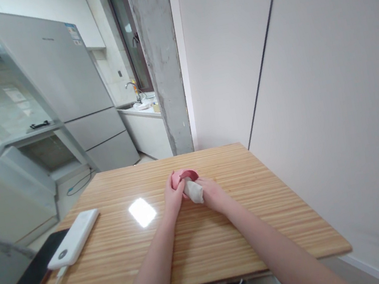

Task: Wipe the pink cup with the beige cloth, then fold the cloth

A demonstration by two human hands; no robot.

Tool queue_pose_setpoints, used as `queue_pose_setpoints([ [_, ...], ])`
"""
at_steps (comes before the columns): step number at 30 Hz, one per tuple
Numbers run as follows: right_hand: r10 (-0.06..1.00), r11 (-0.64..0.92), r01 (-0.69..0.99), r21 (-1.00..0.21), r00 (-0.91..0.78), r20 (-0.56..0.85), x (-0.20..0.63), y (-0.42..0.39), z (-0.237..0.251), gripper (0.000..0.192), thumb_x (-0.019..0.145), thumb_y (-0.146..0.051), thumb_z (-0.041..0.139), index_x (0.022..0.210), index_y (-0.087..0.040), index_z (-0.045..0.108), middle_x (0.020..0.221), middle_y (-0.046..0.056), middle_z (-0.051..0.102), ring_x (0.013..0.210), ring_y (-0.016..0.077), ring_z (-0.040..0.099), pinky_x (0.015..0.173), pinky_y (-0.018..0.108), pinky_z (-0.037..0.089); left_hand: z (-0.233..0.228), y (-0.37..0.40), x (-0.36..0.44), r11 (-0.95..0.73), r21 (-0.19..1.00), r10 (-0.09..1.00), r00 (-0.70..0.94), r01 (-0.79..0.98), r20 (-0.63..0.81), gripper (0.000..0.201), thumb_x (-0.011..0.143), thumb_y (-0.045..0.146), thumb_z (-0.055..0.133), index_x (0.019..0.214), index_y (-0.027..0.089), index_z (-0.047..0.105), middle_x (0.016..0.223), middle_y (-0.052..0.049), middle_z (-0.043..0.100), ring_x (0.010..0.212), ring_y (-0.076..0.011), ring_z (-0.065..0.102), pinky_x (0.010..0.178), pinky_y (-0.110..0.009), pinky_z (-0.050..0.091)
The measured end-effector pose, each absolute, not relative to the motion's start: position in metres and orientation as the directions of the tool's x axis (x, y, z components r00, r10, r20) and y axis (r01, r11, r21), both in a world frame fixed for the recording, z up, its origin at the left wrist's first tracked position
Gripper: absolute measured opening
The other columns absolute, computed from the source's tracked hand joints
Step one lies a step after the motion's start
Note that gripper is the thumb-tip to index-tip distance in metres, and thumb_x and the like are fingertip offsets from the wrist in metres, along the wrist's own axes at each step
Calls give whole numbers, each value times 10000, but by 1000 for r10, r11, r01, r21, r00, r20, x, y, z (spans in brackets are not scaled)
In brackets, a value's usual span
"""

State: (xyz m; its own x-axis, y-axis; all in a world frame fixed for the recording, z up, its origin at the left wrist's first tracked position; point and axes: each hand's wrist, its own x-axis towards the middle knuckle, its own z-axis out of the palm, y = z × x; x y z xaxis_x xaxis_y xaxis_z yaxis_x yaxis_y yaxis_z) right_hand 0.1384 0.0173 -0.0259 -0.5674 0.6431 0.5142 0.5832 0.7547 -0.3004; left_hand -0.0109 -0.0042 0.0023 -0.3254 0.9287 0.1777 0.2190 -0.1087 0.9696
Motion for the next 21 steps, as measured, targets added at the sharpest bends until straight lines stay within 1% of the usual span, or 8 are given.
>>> queue_pose_setpoints([
  [2,627,773,560,-298,-597,501,139,18,-24,185,848,-210,537,997,-162,634,940,83,648,944,179,553,852,292,445,3,-4,-11,-83,982,935,-329,169,135,679,690,368,690,1283,159,433,1255,-149,534,1172,-261,503,1015,-395,368],
  [4,650,753,580,-312,-579,492,137,18,-25,186,848,-193,529,998,-167,635,927,83,643,933,178,551,836,283,449,1,-5,-5,-86,991,938,-328,105,116,787,673,375,706,1340,161,348,1259,-157,523,1149,-255,519,985,-386,399],
  [6,683,721,610,-327,-547,484,133,17,-26,205,849,-176,519,1023,-176,628,914,77,637,895,173,554,809,276,454,-2,-6,1,-115,992,935,-332,58,128,807,659,348,719,1339,171,324,1275,-148,507,1150,-237,517,981,-357,403],
  [11,666,739,594,-319,-568,484,136,13,-25,198,847,-195,531,1024,-175,618,899,68,624,875,173,544,806,286,448,-6,-1,-3,-126,991,927,-350,43,133,432,733,276,622,1129,159,495,1140,-109,588,1090,-209,548,982,-342,392],
  [13,637,764,572,-300,-592,494,139,14,-22,173,845,-214,542,992,-169,621,900,73,621,894,179,536,833,302,439,-6,2,-10,-95,995,935,-338,40,103,393,728,268,619,1097,170,525,1124,-102,597,1083,-222,550,961,-358,410],
  [16,587,801,544,-250,-635,502,140,17,-20,167,857,-209,521,979,-167,627,886,72,626,873,180,530,824,308,437,-7,3,-12,-54,998,945,-323,13,56,546,676,289,686,1176,184,492,1179,-116,572,1108,-243,537,942,-369,428],
  [19,597,789,565,-240,-616,514,135,20,-24,188,855,-162,506,991,-178,635,848,63,633,798,174,533,775,302,447,-13,1,-1,-101,989,954,-294,-104,67,775,643,343,733,1304,205,352,1261,-126,522,1141,-228,521,952,-347,426],
  [21,628,759,593,-267,-561,539,132,19,-28,201,838,-151,526,1004,-187,634,846,62,632,802,180,540,771,303,452,-16,0,5,-102,980,965,-255,-169,56,737,672,394,706,1292,202,356,1232,-123,546,1110,-221,547,937,-345,438],
])
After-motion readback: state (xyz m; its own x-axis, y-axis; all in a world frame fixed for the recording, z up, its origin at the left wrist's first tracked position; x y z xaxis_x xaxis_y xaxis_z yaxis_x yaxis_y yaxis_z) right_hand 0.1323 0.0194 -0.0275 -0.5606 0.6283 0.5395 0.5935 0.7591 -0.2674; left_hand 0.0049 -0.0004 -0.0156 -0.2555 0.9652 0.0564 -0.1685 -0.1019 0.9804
